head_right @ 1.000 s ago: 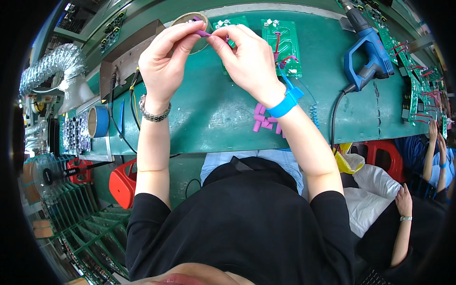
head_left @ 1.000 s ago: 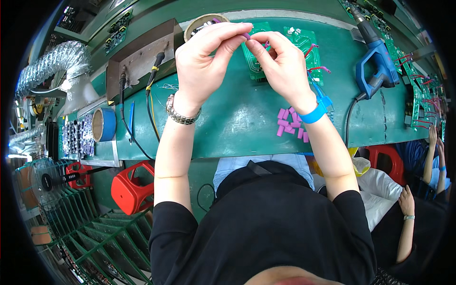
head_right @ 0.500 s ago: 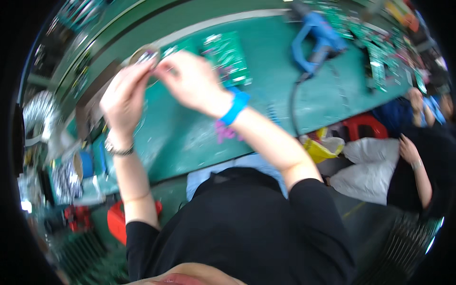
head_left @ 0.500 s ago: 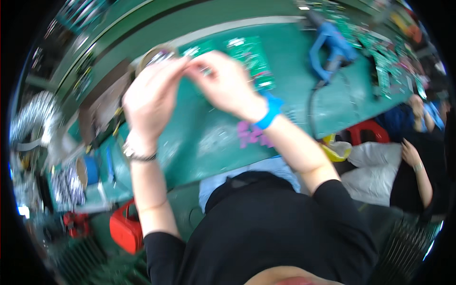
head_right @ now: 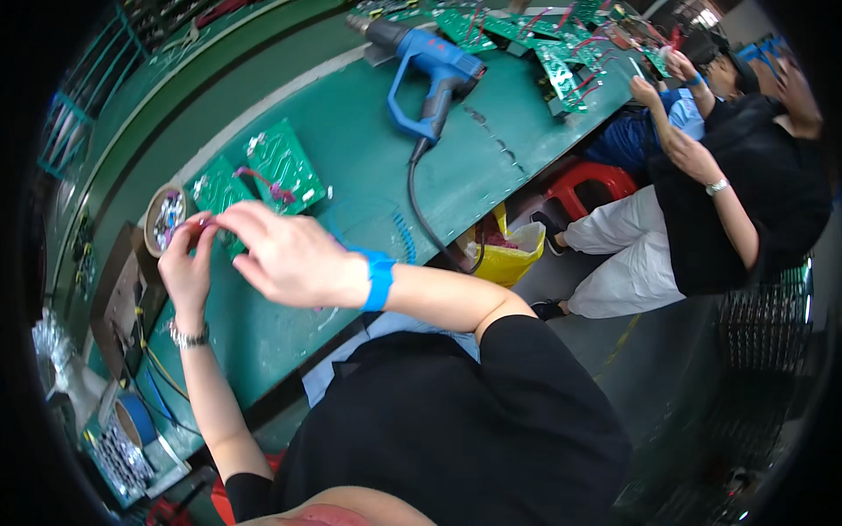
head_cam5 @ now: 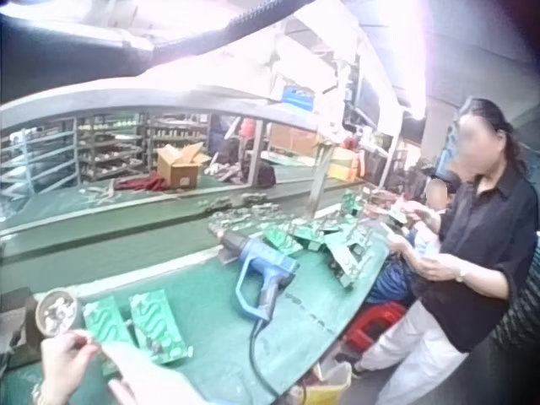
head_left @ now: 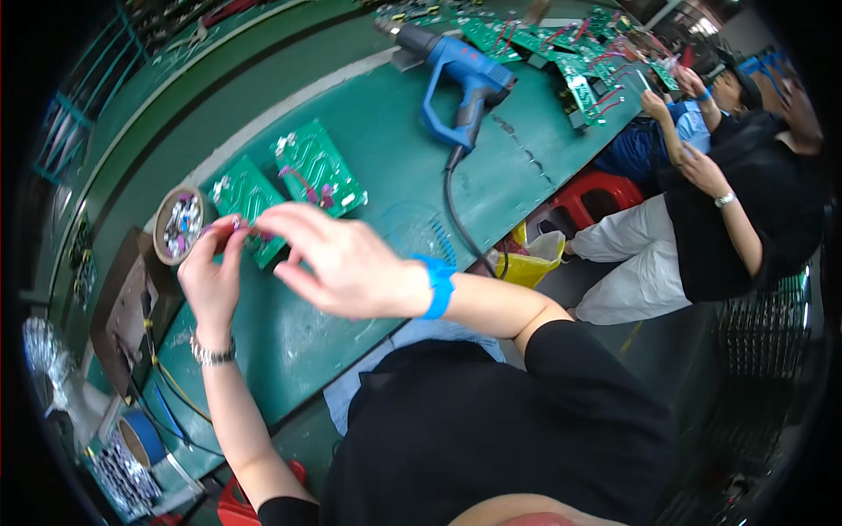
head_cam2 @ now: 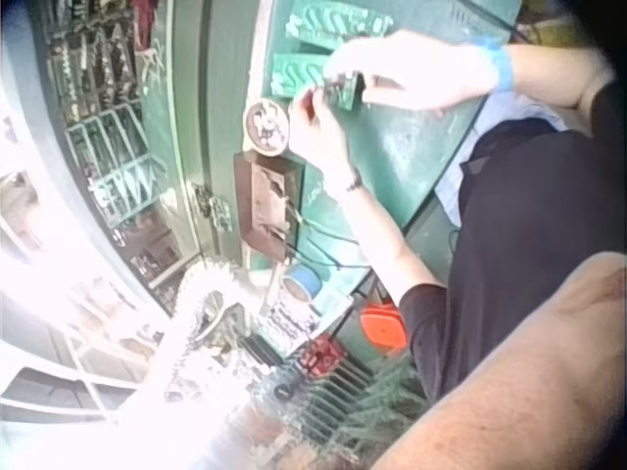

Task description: The person applies pink heat-shrink tubing to wires on a green PCB, then uses a heat gun to shrink the tubing into place.

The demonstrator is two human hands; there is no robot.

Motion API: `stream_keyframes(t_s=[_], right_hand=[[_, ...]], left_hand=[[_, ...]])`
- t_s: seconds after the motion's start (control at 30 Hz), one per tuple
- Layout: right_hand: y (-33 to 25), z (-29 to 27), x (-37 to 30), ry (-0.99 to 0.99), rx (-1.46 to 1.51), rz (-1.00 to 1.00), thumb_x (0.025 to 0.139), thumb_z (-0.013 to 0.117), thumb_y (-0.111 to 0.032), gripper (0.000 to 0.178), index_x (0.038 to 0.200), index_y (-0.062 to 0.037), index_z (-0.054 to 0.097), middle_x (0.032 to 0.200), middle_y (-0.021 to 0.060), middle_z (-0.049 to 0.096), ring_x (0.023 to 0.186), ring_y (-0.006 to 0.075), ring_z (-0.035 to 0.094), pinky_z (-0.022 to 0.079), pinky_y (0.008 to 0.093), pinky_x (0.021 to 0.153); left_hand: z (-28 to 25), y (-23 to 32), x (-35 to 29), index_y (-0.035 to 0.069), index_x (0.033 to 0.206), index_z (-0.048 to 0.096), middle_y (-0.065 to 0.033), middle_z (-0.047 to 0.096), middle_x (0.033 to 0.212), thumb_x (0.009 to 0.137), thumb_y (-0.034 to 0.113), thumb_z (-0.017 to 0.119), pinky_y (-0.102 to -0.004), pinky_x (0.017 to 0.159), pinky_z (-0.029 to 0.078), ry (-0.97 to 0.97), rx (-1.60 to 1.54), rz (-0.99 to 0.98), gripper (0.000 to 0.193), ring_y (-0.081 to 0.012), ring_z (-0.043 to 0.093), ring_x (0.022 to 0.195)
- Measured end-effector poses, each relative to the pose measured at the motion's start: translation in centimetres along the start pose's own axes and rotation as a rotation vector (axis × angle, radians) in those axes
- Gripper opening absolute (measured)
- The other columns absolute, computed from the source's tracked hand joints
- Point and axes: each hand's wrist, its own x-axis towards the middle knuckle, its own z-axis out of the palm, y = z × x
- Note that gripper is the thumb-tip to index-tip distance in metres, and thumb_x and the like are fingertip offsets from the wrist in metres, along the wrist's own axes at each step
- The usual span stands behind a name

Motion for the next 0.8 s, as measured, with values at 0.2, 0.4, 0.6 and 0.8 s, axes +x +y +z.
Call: stream_keyframes(t_s=[0.2, 0.4, 0.6, 0.8], right_hand=[[-0.3, -3.5, -1.7, 0.007, -0.054, -0.073, 0.079, 0.067, -0.002, 0.03, 0.108, -0.0022, 0.062, 0.107, 0.0134, 0.061, 0.071, 0.0136, 0.064, 0.053, 0.0257, 0.058], [1.3, -6.5, -2.5, 0.114, -0.094, 0.163, 0.082, 0.065, 0.0, 0.024, 0.105, -0.0032, 0.064, 0.101, 0.0067, 0.064, 0.064, 0.006, 0.058, 0.045, 0.0194, 0.051], [3.6, -8.4, -2.9, 0.191, -0.033, 0.248, 0.085, 0.064, -0.002, 0.023, 0.109, -0.0035, 0.064, 0.099, 0.0034, 0.064, 0.062, 0.0024, 0.054, 0.042, 0.018, 0.051], [7.8, -11.0, -3.1, 0.217, -0.219, 0.382, 0.087, 0.065, -0.015, 0.029, 0.113, -0.0038, 0.062, 0.101, 0.0048, 0.066, 0.07, 0.0075, 0.06, 0.048, 0.0231, 0.062]], left_hand=[[0.2, -0.8, 0.2, 0.004, 0.09, 0.071, -0.0085, 0.066, 0.087, 0.082, 0.016, 0.07, -0.0307, 0.071, 0.05, -0.046, 0.193, 0.108, 0.014, -0.0219, 0.064, 0.081], [0.5, -2.2, -0.2, 0.004, 0.094, 0.071, -0.0069, 0.063, 0.089, 0.083, 0.018, 0.07, -0.0273, 0.07, 0.05, -0.129, 0.077, -0.051, 0.018, -0.0174, 0.062, 0.076], [0.1, -2.6, -0.5, 0.005, 0.094, 0.071, -0.0057, 0.063, 0.091, 0.084, 0.018, 0.069, -0.026, 0.07, 0.05, -0.134, -0.069, -0.098, 0.017, -0.0159, 0.062, 0.076], [0.3, -1.6, -0.5, 0.003, 0.09, 0.071, -0.0059, 0.063, 0.088, 0.085, 0.018, 0.067, -0.0273, 0.068, 0.05, -0.111, 0.095, -0.032, 0.016, -0.0174, 0.062, 0.075]])
